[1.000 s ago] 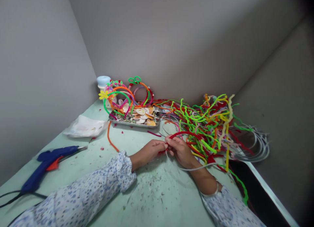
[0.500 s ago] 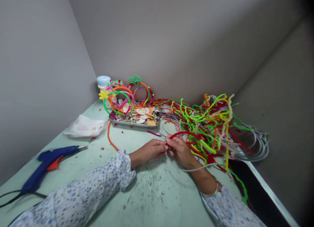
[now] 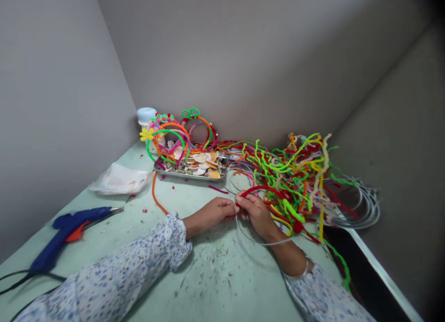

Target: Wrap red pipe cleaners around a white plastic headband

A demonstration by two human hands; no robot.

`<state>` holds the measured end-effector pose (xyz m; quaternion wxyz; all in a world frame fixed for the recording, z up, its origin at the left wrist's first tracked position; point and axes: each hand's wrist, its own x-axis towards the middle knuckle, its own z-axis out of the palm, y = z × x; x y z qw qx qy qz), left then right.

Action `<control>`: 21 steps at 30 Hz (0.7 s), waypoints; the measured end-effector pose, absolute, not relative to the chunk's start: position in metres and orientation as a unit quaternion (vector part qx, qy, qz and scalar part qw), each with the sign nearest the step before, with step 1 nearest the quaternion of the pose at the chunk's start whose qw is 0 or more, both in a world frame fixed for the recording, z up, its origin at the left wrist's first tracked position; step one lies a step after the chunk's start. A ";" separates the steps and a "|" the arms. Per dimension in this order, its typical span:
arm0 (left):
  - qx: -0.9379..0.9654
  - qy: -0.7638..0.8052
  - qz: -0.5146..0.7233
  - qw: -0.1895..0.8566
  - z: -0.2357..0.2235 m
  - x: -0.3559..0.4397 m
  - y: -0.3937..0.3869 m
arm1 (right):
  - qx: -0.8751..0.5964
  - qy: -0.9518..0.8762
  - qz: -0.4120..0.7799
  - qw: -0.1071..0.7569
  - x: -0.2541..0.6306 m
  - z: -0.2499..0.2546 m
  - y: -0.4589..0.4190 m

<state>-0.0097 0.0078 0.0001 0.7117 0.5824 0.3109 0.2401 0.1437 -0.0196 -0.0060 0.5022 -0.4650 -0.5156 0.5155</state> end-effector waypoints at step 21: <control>0.661 0.320 0.206 0.646 0.000 -0.014 0.007 | -0.508 -0.590 0.399 0.484 0.144 -0.012 -0.023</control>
